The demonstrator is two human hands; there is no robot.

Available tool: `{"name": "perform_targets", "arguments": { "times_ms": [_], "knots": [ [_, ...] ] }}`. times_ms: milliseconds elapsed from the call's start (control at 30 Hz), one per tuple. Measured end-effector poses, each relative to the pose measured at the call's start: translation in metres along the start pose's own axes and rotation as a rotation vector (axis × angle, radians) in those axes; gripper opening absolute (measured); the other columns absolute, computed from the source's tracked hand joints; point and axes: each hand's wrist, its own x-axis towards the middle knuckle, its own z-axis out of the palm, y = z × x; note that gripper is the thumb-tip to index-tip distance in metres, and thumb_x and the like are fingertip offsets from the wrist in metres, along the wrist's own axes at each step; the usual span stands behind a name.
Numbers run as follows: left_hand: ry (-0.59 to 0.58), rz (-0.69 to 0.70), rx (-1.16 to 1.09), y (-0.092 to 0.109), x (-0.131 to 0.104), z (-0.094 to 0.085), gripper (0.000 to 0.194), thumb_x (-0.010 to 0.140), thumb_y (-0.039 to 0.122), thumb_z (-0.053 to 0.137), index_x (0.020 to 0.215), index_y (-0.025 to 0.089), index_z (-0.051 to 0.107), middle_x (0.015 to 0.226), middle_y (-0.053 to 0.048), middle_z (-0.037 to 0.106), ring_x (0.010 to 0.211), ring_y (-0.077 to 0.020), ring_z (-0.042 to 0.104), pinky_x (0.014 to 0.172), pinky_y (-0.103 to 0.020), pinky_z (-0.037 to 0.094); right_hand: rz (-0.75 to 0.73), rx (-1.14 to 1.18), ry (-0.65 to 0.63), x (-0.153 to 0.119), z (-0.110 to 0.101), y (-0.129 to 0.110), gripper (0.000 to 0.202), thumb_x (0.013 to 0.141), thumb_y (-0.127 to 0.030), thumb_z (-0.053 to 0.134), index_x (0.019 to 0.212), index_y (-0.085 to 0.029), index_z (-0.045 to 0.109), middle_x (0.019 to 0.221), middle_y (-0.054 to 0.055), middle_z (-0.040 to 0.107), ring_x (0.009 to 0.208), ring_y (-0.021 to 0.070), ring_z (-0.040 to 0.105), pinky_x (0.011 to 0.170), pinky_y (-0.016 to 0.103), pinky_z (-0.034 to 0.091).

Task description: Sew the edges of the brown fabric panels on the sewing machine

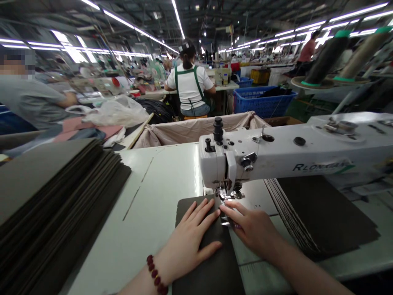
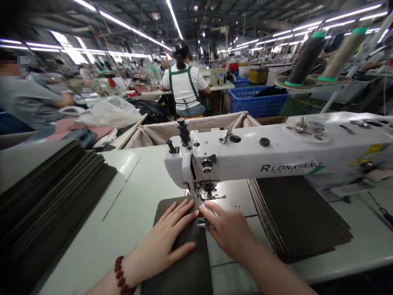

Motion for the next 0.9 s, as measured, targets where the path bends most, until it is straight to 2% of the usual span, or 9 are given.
{"name": "perform_targets", "arguments": {
  "times_ms": [367,900],
  "knots": [
    [-0.051,-0.018,0.013,-0.0018,0.0016,0.0008,0.066,0.089,0.055,0.048,0.147,0.029,0.027,0.157,0.001,0.016,0.144,-0.0236,0.015,0.117,-0.049,0.021,0.008,-0.01,-0.019,0.001,0.0024,0.0008,0.065,0.081,-0.011,0.046,0.141,-0.034,0.036,0.147,-0.001,0.04,0.117,0.0208,0.055,0.091,0.038,0.05],
    [-0.025,-0.006,-0.051,-0.0038,0.003,-0.0012,0.07,0.086,0.051,0.056,0.146,0.029,0.029,0.157,-0.001,0.019,0.144,-0.0243,0.017,0.118,-0.049,0.019,0.009,-0.033,-0.001,0.0016,0.0021,-0.0001,0.063,0.082,-0.012,0.045,0.141,-0.034,0.036,0.145,0.0,0.043,0.112,0.0197,0.058,0.091,0.037,0.05]
  ]
}}
